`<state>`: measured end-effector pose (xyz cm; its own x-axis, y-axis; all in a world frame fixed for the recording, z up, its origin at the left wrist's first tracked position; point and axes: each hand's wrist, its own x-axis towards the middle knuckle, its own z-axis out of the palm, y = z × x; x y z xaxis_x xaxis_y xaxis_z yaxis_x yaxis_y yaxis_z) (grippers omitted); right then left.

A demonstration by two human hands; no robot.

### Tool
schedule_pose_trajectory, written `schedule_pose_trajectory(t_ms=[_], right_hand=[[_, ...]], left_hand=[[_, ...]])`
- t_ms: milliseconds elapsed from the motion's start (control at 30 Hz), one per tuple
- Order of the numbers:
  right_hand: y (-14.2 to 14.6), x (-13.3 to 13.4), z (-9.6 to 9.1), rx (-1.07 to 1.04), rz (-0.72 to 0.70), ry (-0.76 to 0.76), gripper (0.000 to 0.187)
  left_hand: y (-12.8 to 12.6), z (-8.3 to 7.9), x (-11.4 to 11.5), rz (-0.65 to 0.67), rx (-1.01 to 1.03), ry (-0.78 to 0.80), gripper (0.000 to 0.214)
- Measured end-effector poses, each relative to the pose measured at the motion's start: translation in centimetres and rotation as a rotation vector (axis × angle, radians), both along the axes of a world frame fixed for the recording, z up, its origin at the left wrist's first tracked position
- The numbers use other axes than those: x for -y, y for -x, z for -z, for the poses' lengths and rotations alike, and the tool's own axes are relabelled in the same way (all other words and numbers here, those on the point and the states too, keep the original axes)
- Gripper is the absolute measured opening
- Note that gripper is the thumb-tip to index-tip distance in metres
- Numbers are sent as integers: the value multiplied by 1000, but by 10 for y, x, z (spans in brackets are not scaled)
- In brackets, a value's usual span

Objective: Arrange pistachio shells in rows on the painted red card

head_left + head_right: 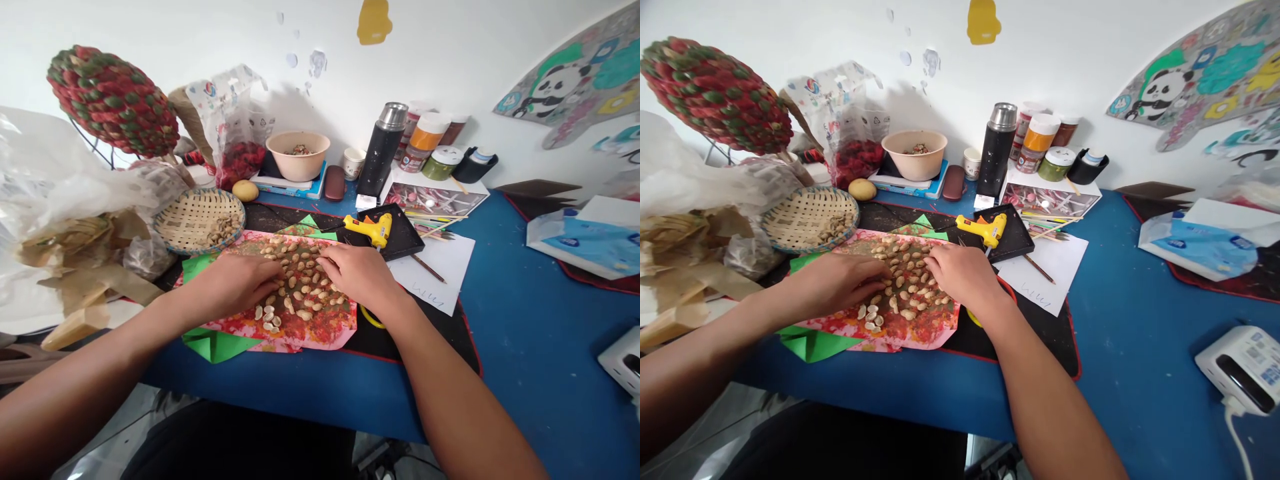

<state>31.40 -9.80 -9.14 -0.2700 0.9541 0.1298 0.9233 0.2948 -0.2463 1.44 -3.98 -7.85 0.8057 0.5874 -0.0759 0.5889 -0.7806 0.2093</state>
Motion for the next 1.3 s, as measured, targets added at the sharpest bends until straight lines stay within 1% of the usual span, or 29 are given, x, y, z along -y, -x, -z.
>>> schedule_pose_trajectory(t_ms=[100,167,233,333,400,467,667,800,933,1033,1100,1200,1300], right_hand=[[0,0,-1,-3,-1,0,25],[1,1,-1,-4,1,-3,26],[1,1,-2,-4,2,-7,26],[2,1,-2,-3,2,-12,26],[2,1,-1,-1,3,-12,25],[2,1,-1,2,2,-9,25],[2,1,-1,7,4,0,24],[2,1,-1,10,6,5,26],[3,0,-2,17,6,6,25],[4,0,-3,23,8,12,24],[4,1,-3,28,10,15,24],[4,1,-4,32,16,18,25],[4,2,-4,34,22,22,24]], left_hand=[[2,-1,-1,-29,-4,-29,21],[5,-6,0,-31,14,-15,19],[8,-13,2,-22,50,28,18],[11,-24,10,22,82,133,21],[13,-27,15,60,75,196,23],[14,-25,19,85,58,217,23],[15,-11,21,102,22,221,18],[15,-12,20,92,46,211,18],[9,-13,21,96,101,101,21],[0,-10,24,133,73,-12,24],[-4,-8,26,150,32,-46,27],[-4,-7,28,162,13,-28,24],[2,-9,26,169,22,45,18]])
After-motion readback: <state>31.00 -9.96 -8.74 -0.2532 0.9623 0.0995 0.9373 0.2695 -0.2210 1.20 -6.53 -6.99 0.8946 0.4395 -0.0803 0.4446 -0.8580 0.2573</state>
